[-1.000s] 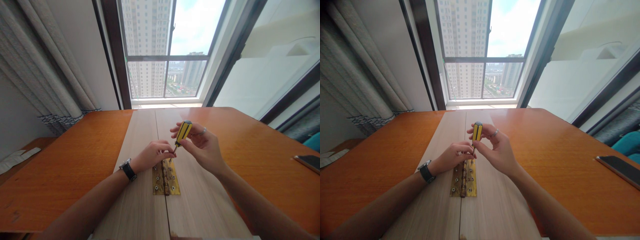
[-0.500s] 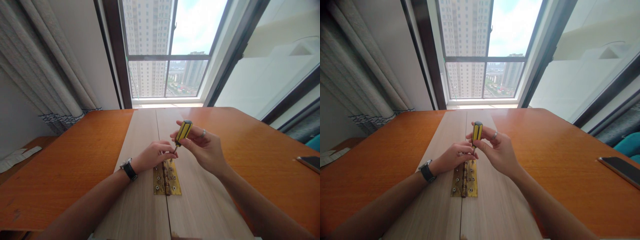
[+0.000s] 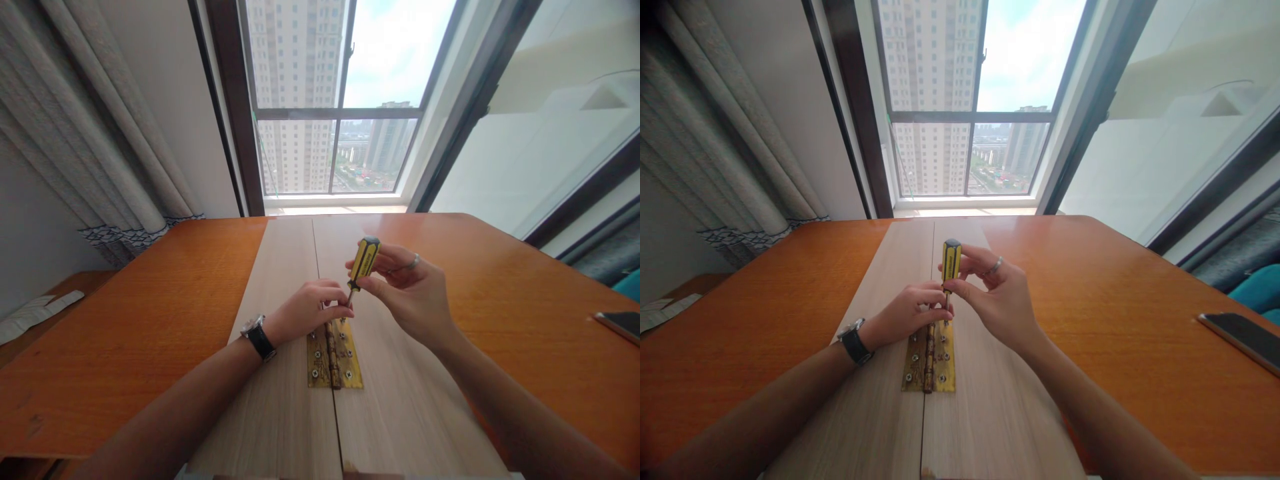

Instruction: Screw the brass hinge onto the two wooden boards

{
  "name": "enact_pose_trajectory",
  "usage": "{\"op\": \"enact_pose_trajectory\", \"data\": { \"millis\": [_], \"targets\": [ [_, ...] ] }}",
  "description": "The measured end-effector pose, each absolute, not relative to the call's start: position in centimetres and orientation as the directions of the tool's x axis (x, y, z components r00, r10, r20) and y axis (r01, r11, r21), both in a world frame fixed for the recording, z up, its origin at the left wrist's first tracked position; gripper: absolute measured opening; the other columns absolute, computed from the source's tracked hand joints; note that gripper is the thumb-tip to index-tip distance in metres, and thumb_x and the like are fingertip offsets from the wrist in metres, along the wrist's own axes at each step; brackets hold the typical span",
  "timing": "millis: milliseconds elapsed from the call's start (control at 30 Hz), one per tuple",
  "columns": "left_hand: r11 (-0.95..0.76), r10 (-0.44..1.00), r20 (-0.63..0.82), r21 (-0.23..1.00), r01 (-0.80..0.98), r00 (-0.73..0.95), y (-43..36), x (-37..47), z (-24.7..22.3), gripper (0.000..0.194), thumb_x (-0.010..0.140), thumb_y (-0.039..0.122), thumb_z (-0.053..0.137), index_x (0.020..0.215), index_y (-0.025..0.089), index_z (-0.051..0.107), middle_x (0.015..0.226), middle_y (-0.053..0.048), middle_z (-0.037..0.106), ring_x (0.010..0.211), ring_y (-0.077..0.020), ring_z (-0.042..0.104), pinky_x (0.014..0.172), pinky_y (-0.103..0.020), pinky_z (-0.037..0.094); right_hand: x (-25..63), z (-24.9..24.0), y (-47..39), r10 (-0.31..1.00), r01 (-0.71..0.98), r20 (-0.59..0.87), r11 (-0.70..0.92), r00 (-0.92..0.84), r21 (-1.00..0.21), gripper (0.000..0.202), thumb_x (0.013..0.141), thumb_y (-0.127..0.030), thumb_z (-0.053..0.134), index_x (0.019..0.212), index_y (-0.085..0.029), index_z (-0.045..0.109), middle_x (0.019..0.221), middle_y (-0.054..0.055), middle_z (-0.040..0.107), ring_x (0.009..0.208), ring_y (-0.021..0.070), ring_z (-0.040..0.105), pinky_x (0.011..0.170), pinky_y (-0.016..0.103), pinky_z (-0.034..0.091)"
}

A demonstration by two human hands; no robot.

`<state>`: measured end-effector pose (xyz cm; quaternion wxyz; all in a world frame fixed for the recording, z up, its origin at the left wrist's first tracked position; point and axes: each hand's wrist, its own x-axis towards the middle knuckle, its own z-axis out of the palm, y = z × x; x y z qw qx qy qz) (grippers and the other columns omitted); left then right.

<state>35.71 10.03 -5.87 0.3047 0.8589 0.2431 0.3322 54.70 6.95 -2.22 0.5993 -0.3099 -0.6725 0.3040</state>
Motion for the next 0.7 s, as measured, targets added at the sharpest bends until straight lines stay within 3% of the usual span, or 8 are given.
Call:
{"op": "enact_pose_trajectory", "data": {
  "millis": [100,267,500,700],
  "targets": [
    [-0.689,0.626,0.426,0.694,0.208,0.653,10.08,35.71,-5.96,0.024,0.094,0.032,0.069,0.077,0.014,0.069,0.084,-0.003,0.065,0.081,-0.0137,0.060,0.077,-0.023,0.046,54.58,-2.00,6.62,0.775,0.030,0.610,0.622,-0.165,-0.783,0.038,0.088,-0.021,0.073,0.125,-0.027,0.064,0.099,0.002,0.077,0.092,0.0182,0.072,0.086,0.037,0.057],
    [-0.697,0.599,0.438,0.697,0.168,0.671,10.23,35.73,-6.15,0.020,0.093,0.028,0.069,0.079,0.014,0.070,0.087,-0.004,0.067,0.086,-0.0145,0.062,0.080,-0.023,0.047,54.62,-1.99,6.61,0.734,0.067,0.646,0.670,-0.209,-0.739,0.030,0.093,-0.022,0.065,0.123,-0.026,0.064,0.105,0.004,0.074,0.093,0.0173,0.068,0.086,0.037,0.056],
    [-0.705,0.603,0.445,0.686,0.181,0.662,10.26,35.68,-6.23,0.017,0.094,0.030,0.069,0.092,0.015,0.075,0.091,-0.005,0.068,0.086,-0.0155,0.063,0.080,-0.024,0.049,54.87,-2.45,7.42,0.791,0.334,0.584,0.609,-0.183,-0.720,0.040,0.075,-0.033,0.084,0.113,-0.025,0.073,0.102,0.004,0.073,0.089,0.0207,0.064,0.079,0.037,0.054],
    [-0.708,0.601,0.455,0.684,0.173,0.657,10.20,35.66,-6.22,0.020,0.094,0.033,0.069,0.088,0.014,0.074,0.087,-0.005,0.068,0.079,-0.0143,0.062,0.075,-0.024,0.050,54.92,-2.38,7.29,0.825,0.264,0.534,0.565,-0.183,-0.782,0.025,0.075,-0.036,0.084,0.093,-0.021,0.078,0.094,0.005,0.076,0.082,0.0207,0.067,0.078,0.038,0.056]
  ]
}}
